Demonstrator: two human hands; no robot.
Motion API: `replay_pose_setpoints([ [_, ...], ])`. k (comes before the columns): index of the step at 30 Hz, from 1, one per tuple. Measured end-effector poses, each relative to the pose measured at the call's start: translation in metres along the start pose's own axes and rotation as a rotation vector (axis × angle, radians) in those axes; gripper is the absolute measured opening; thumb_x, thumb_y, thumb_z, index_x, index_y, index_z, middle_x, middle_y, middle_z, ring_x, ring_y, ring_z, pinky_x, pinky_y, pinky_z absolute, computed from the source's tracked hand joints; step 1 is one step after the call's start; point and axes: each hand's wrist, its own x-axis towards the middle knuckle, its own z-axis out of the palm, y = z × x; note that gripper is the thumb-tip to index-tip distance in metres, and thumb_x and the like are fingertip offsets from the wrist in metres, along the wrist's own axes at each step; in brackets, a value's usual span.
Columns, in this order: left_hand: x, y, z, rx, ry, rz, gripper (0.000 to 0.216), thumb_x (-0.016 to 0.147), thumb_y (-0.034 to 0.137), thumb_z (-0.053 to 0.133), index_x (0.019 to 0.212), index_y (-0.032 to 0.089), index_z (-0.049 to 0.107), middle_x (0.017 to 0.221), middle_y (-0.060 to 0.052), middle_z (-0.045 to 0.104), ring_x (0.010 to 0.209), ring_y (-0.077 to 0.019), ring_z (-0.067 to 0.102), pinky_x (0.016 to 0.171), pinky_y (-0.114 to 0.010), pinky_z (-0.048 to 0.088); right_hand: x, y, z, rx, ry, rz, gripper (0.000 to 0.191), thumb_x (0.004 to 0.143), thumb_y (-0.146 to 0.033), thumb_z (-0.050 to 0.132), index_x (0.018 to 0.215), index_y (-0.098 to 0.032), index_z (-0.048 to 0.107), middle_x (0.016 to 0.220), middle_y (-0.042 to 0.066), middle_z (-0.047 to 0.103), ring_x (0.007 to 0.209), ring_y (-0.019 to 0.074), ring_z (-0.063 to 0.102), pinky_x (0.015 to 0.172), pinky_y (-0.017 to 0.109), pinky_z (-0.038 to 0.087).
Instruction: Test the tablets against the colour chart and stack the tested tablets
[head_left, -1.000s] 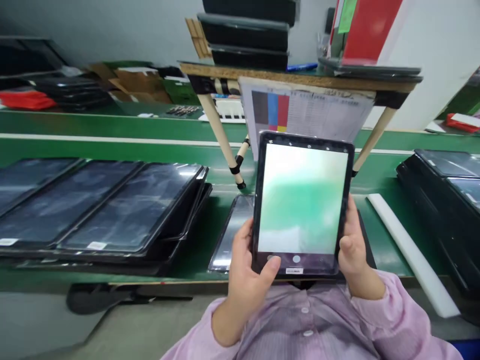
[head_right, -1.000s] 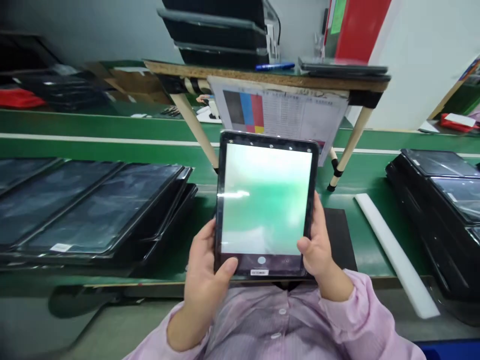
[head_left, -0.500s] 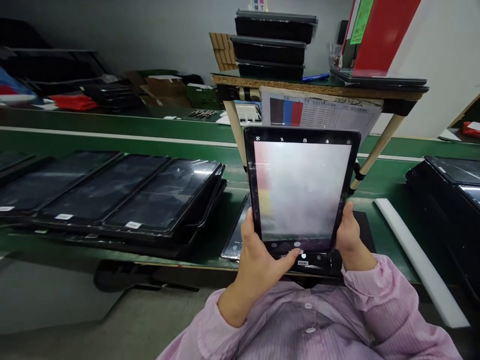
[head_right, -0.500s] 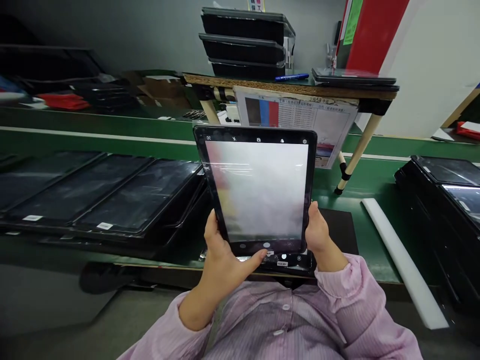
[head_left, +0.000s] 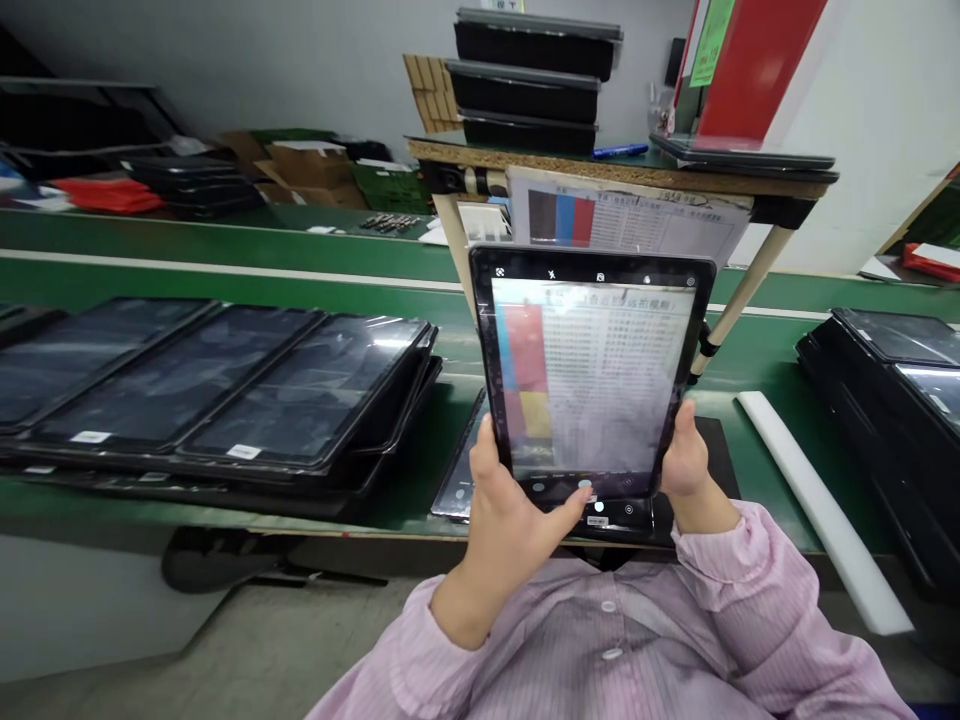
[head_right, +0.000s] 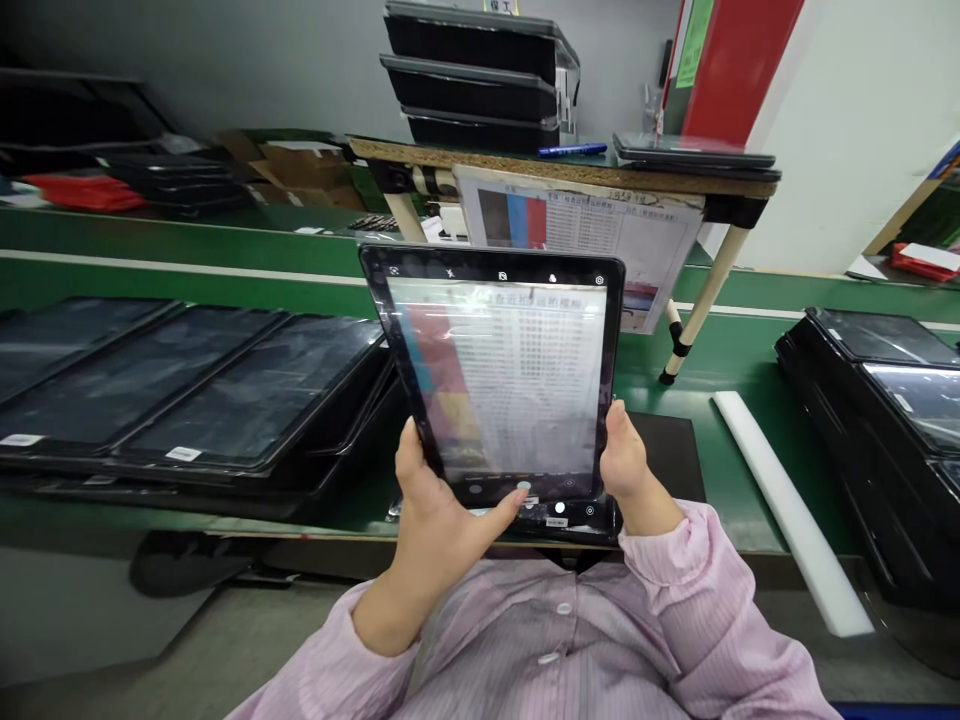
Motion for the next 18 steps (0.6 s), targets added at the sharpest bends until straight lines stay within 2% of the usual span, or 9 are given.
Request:
replay_pose_setpoints([
  [8, 0.0, -0.0012, -0.0006, -0.03, -0.035, 0.022, 0.132, 0.075, 0.056, 0.091, 0.17, 0.019, 0.007, 0.163, -0.028, 0.033, 0.153, -0.0443, 0.043, 0.12, -0.061, 0.045, -0.0019, 0.0044, -0.0034, -0.002, 0.069, 0.018, 0.081, 0.068, -0.102, 0.06, 0.102, -0.03, 0.076, 0.125, 0.007, 0.08, 0.151, 0.0338, 0.055, 0.12, 0.058, 0.054],
  [15, -0.0005, -0.0045, 0.0018, -0.069, -0.036, -0.01, 0.128, 0.075, 0.061, 0.089, 0.168, 0.017, 0.012, 0.161, -0.028, 0.034, 0.156, -0.0448, 0.038, 0.123, -0.062, 0.04, -0.0015, 0.0039, -0.0001, 0.011, 0.056, 0.058, 0.089, 0.063, -0.103, 0.061, 0.11, -0.028, 0.076, 0.124, 0.009, 0.08, 0.152, 0.0348, 0.054, 0.121, 0.058, 0.054],
  [18, 0.0004, -0.0075, 0.0022, -0.058, -0.041, 0.037, 0.127, 0.079, 0.062, 0.086, 0.169, 0.017, 0.009, 0.161, -0.029, 0.034, 0.156, -0.0444, 0.04, 0.123, -0.062, 0.041, -0.0006, 0.0028, 0.0011, -0.021, 0.036, 0.057, 0.093, 0.062, -0.104, 0.059, 0.112, -0.028, 0.077, 0.127, 0.009, 0.079, 0.153, 0.034, 0.052, 0.122, 0.057, 0.053],
])
